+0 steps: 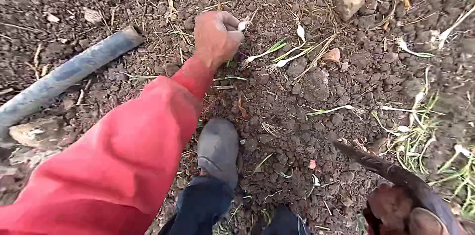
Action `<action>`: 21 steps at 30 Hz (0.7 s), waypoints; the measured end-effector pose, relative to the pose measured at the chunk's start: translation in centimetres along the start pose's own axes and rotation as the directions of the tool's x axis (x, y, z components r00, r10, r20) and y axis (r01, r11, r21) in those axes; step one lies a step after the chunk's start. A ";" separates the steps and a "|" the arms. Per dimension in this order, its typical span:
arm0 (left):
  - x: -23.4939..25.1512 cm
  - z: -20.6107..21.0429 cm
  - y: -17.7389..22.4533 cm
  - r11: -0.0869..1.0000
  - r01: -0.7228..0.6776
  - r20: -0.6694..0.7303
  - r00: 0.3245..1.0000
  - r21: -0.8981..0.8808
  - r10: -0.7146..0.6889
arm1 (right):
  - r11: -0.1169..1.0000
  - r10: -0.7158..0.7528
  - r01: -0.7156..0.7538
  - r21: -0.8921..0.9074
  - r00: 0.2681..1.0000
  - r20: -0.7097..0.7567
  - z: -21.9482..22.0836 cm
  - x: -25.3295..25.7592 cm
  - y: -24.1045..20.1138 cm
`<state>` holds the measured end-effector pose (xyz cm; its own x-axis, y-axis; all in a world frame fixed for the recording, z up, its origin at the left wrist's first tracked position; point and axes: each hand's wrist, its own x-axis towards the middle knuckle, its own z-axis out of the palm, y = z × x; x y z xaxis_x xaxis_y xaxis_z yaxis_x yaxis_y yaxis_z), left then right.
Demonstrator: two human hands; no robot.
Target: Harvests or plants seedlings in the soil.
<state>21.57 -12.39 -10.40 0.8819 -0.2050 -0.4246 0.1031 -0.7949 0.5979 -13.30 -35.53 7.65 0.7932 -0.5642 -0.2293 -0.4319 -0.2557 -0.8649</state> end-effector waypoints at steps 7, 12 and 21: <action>1.9 -5.5 4.5 0.957 -0.255 -0.143 0.951 0.139 0.274 | 0.936 0.272 -0.317 -0.154 0.927 -0.259 2.5 4.6 14.6; 0.1 -5.7 5.1 0.868 -0.480 -0.234 0.835 0.130 0.497 | 0.872 0.315 -0.383 -0.304 0.916 -0.249 3.0 5.6 14.5; -3.9 4.2 0.6 0.944 -0.245 0.154 0.965 0.222 0.214 | 0.758 0.437 -0.435 -0.486 0.892 -0.116 3.3 7.3 12.4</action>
<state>16.21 -14.43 -11.24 0.8019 -0.4560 -0.3861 -0.2212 -0.8268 0.5172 -11.44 -40.19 -6.20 0.4687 -0.7062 -0.5307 -0.8810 -0.3300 -0.3390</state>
